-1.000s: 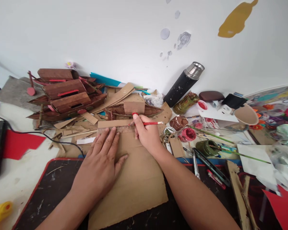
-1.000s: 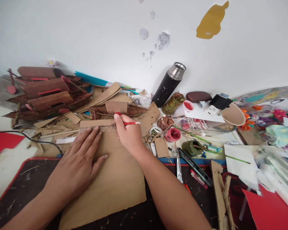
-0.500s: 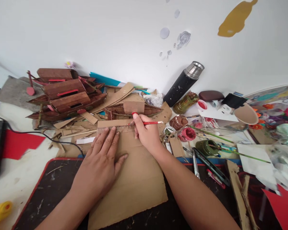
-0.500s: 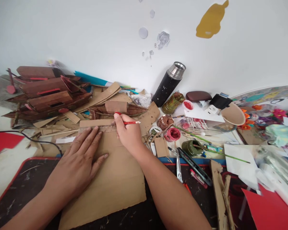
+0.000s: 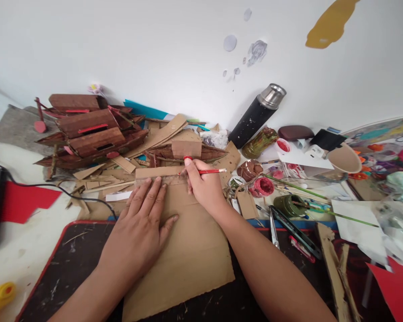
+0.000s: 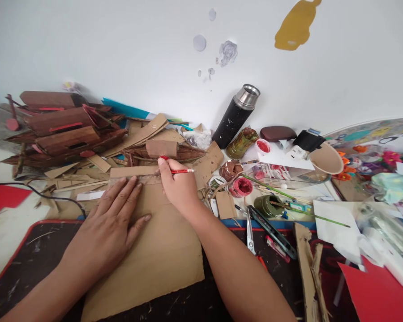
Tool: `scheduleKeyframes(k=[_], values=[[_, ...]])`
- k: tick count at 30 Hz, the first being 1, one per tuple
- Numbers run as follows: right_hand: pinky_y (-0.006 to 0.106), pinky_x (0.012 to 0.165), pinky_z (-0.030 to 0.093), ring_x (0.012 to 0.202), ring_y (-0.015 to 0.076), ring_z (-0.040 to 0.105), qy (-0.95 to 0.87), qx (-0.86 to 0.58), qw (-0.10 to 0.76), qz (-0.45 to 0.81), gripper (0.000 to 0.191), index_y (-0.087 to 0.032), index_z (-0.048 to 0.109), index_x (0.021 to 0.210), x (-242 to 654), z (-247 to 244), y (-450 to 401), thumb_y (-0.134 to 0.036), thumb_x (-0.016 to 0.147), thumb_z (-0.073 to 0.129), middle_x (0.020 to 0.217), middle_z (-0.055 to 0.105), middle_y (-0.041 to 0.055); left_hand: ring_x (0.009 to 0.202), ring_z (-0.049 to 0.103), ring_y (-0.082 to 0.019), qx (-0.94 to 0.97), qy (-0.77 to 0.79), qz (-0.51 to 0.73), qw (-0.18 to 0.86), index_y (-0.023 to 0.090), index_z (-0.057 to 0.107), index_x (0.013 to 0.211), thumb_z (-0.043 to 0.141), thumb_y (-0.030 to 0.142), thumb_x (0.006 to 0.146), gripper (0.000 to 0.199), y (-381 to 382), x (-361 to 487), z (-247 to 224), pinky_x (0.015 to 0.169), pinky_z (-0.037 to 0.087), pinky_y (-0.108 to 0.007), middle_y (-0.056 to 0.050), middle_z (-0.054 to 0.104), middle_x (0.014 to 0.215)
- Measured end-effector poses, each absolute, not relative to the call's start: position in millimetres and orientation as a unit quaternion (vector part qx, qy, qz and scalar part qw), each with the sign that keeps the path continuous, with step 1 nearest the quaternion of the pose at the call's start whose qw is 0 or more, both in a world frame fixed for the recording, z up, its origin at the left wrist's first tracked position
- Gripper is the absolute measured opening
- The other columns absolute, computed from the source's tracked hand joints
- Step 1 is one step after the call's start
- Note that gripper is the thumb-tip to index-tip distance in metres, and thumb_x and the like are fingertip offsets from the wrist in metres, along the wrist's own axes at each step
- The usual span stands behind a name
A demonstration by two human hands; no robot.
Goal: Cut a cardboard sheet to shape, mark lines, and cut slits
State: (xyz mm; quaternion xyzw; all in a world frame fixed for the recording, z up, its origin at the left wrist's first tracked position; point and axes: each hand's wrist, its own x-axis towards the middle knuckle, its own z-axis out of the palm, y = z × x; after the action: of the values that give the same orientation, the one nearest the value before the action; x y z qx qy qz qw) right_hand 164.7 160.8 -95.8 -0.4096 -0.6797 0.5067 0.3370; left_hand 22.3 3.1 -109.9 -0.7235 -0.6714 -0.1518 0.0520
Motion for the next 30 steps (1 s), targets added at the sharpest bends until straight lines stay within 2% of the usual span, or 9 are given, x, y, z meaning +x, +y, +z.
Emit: scheduleKeyframes(k=[11,19,30], values=[[0.025,0.049,0.043,0.045,0.0134,0.056,-0.665,-0.397,0.348,0.528,0.056,-0.024,0.062,0.081,165.8,-94.0,160.1,-0.071,0.109,0.052,0.053,0.054,-0.0061,0.168,0.031,-0.041,-0.723,-0.671,-0.153,0.052,-0.002,0.038,0.168,0.036,0.050,0.113,0.076,3.5,22.2,-109.9,0.133,0.030,-0.062,-0.028,0.044,0.175],[0.025,0.050,0.044,0.045,0.0130,0.057,-0.662,-0.396,0.349,0.532,0.052,-0.024,0.061,0.081,166.0,-92.3,159.8,-0.067,0.110,0.053,0.052,0.055,-0.0064,0.168,0.031,-0.041,-0.719,-0.675,-0.158,0.042,-0.001,0.038,0.169,0.037,0.051,0.112,0.077,3.0,22.6,-109.7,0.133,0.030,-0.063,-0.027,0.043,0.176],[0.026,0.049,0.044,0.043,0.0141,0.057,-0.672,-0.410,0.332,0.520,0.053,-0.025,0.064,0.083,166.3,-93.6,160.2,-0.070,0.110,0.052,0.052,0.055,-0.0060,0.168,0.030,-0.042,-0.716,-0.676,-0.169,0.028,0.001,0.035,0.171,0.040,0.051,0.111,0.078,3.1,22.8,-109.6,0.132,0.031,-0.065,-0.026,0.042,0.177]])
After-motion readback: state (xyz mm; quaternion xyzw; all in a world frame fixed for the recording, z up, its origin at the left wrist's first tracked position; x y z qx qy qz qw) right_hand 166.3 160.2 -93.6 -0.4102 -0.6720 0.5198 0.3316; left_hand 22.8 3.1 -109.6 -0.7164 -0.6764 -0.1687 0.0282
